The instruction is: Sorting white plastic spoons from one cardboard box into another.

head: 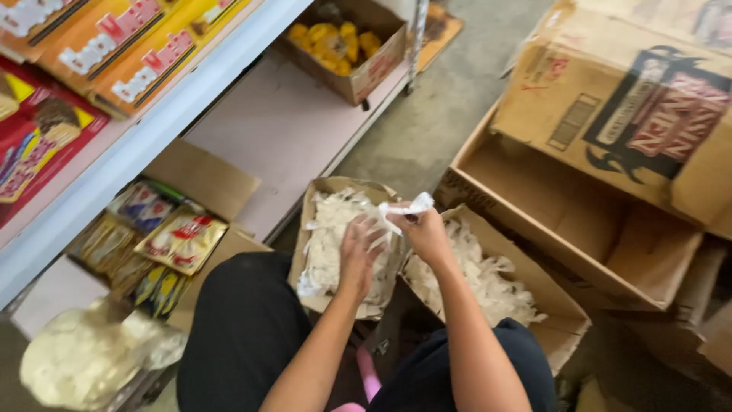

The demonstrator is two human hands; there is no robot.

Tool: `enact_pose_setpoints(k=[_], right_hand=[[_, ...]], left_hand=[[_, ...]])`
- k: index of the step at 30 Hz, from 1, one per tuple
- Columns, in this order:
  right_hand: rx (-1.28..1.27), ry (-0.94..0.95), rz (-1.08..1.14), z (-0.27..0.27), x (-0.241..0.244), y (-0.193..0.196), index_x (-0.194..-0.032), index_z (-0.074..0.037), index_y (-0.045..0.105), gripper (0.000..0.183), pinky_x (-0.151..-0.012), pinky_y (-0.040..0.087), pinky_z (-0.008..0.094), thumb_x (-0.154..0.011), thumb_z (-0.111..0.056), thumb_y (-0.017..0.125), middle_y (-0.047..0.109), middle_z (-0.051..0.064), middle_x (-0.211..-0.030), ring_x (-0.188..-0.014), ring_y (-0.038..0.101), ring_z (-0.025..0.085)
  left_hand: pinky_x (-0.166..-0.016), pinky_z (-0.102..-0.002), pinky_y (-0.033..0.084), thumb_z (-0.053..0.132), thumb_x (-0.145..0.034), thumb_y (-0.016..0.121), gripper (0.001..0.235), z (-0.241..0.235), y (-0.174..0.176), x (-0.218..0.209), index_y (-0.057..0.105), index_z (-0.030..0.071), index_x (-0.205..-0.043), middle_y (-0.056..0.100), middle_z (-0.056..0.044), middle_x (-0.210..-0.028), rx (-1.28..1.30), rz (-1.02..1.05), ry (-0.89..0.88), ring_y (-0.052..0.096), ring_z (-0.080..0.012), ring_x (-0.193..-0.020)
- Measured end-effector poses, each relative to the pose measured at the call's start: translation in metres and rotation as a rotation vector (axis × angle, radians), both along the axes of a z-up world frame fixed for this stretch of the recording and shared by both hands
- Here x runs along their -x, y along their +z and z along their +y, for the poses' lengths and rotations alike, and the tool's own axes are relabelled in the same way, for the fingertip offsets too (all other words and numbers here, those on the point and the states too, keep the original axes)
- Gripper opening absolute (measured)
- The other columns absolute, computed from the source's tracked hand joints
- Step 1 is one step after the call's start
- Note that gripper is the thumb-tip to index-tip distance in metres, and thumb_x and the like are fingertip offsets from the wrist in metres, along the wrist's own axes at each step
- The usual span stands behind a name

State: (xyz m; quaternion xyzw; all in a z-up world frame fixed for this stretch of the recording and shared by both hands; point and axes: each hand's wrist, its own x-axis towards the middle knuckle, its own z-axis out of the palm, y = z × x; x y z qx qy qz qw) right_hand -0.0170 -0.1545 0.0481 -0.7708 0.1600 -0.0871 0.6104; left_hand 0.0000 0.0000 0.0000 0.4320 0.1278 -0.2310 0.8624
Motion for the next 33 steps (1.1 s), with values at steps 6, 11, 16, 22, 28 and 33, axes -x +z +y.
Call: enact_pose_setpoints(k=[6, 11, 16, 22, 28, 33], right_hand=[[-0.037, 0.022, 0.065, 0.003, 0.002, 0.008, -0.105, -0.006, 0.080, 0.020, -0.072, 0.054, 0.030, -0.092, -0.020, 0.075, 0.079, 0.003, -0.087, -0.076, 0.069, 0.011], [0.151, -0.172, 0.009, -0.004, 0.004, 0.032, -0.110, -0.008, 0.079, 0.021, -0.076, 0.053, 0.032, -0.096, -0.022, 0.072, 0.073, 0.008, -0.095, -0.085, 0.068, 0.016], [0.275, -0.215, -0.165, -0.010, 0.007, 0.036, -0.108, -0.007, 0.078, 0.018, -0.083, 0.053, 0.034, -0.099, -0.021, 0.071, 0.067, 0.012, -0.114, -0.097, 0.067, 0.021], [0.387, -0.214, -0.034, -0.005, 0.008, 0.049, -0.106, -0.009, 0.080, 0.017, -0.073, 0.052, 0.037, -0.096, -0.020, 0.071, 0.065, 0.009, -0.098, -0.083, 0.065, 0.023], [0.487, -0.151, -0.051, -0.007, 0.013, 0.054, -0.104, -0.012, 0.078, 0.014, -0.069, 0.051, 0.038, -0.094, -0.020, 0.072, 0.066, 0.008, -0.091, -0.078, 0.066, 0.026], [0.532, -0.194, -0.027, -0.008, 0.014, 0.056, -0.102, -0.013, 0.080, 0.014, -0.068, 0.050, 0.039, -0.092, -0.019, 0.072, 0.064, 0.009, -0.089, -0.077, 0.065, 0.027]], left_hand=[[-0.086, -0.033, 0.058, 0.006, -0.098, 0.072, 0.024, 0.003, -0.112, -0.008, 0.059, 0.005, -0.118, 0.065, -0.009, -0.117, 0.134, -0.078, -0.100, 0.069, -0.0177, -0.103], [-0.077, -0.033, 0.054, 0.012, -0.088, 0.079, 0.035, 0.041, -0.194, -0.024, 0.063, 0.007, -0.119, 0.069, -0.007, -0.114, -0.367, 0.060, 0.106, 0.065, -0.0198, -0.093], [-0.092, -0.033, 0.052, 0.012, -0.083, 0.074, 0.040, 0.068, -0.268, -0.019, 0.071, 0.008, -0.122, 0.073, -0.007, -0.122, -0.903, -0.038, 0.228, 0.068, -0.0206, -0.110], [-0.097, -0.033, 0.049, 0.018, -0.087, 0.077, 0.046, 0.042, -0.292, -0.053, 0.067, 0.009, -0.131, 0.067, -0.007, -0.128, -0.780, -0.180, -0.073, 0.063, -0.0225, -0.116], [-0.092, -0.033, 0.049, 0.020, -0.083, 0.079, 0.068, 0.038, -0.309, -0.075, 0.056, 0.014, -0.146, 0.064, -0.007, -0.134, -0.690, 0.122, -0.228, 0.063, -0.0189, -0.112], [-0.091, -0.029, 0.053, 0.023, -0.075, 0.092, 0.061, 0.046, -0.287, -0.063, 0.070, -0.004, -0.126, 0.075, -0.014, -0.119, -0.852, -0.018, -0.126, 0.070, -0.0175, -0.104]])
